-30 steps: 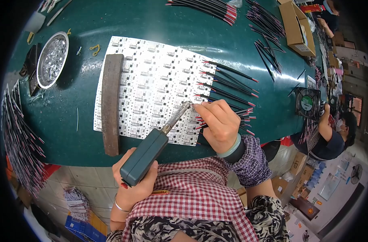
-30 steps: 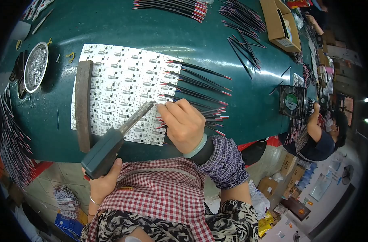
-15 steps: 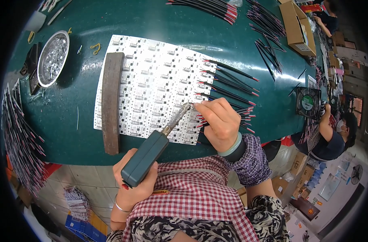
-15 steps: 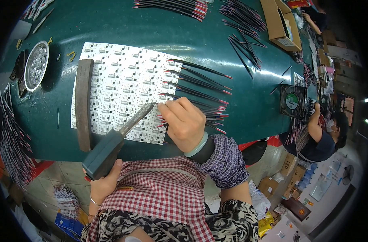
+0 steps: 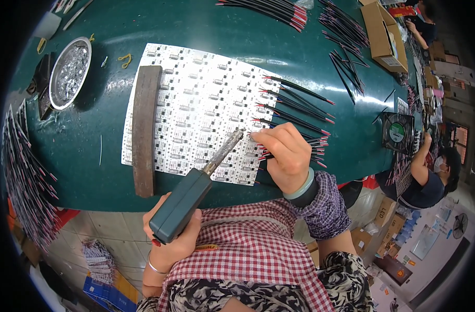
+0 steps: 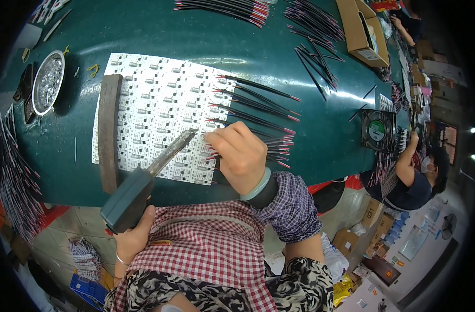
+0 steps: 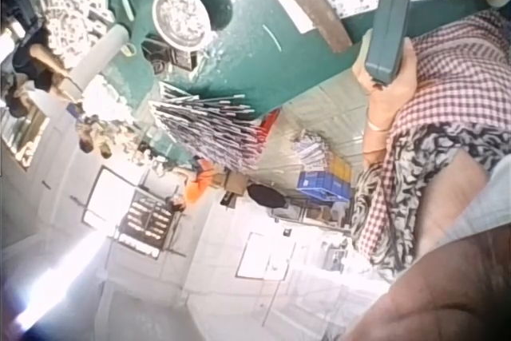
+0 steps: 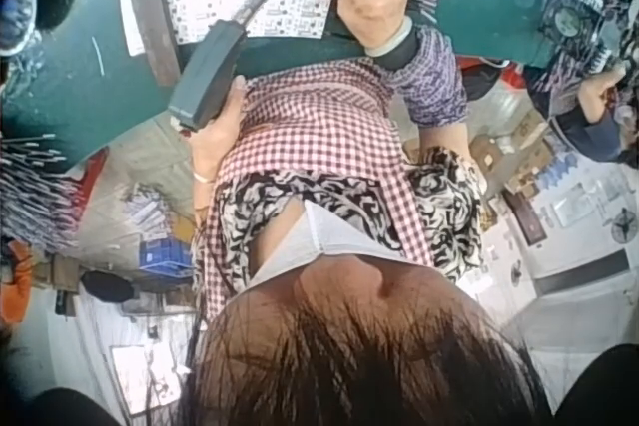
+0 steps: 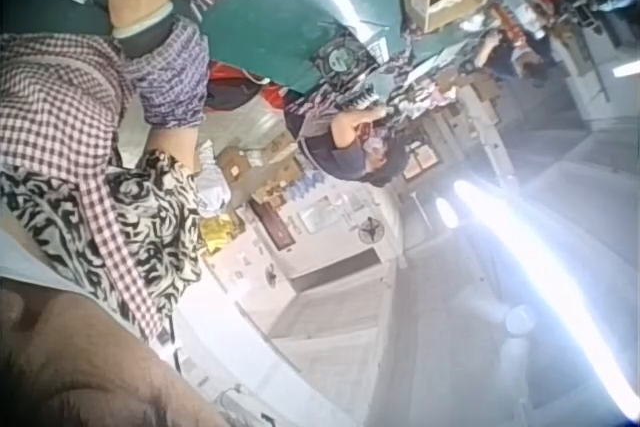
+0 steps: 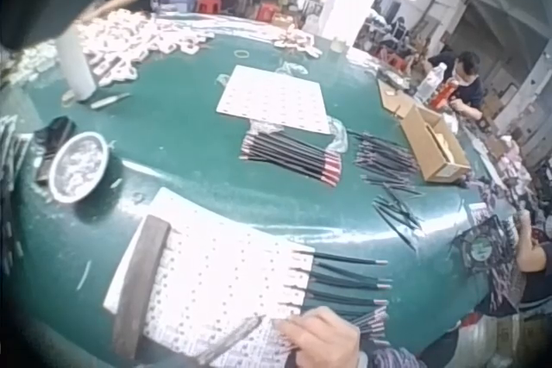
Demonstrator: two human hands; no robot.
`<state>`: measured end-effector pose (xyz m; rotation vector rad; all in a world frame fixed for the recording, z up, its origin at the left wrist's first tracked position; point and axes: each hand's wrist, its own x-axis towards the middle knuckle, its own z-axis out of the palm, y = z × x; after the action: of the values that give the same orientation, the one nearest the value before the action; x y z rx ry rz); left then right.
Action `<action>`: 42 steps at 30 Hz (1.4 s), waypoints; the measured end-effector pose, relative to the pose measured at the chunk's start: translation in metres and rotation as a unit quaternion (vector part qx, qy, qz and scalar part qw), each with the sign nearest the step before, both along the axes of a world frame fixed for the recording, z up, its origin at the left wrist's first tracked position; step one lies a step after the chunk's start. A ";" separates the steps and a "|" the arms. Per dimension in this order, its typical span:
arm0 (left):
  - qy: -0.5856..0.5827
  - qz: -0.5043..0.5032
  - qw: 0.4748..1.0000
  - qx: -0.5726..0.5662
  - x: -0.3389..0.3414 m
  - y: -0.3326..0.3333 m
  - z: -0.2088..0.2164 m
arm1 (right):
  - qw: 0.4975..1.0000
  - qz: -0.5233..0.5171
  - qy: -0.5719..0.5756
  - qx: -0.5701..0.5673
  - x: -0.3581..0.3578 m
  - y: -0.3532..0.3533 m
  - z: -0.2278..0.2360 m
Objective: The person attaches wires to a circuit component array on a workshop bench using a soldering gun or heat tool.
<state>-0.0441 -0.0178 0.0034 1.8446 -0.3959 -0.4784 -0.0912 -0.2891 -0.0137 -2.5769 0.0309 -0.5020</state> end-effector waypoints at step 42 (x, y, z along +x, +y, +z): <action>0.131 0.058 0.988 -0.065 -0.015 0.021 -0.002 | 0.999 -0.042 -0.003 0.016 -0.017 0.022 0.001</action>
<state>-0.0591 0.0034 0.0014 1.6437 -0.1371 -0.5921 -0.1080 -0.2667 -0.0125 -2.5514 0.1452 -0.5360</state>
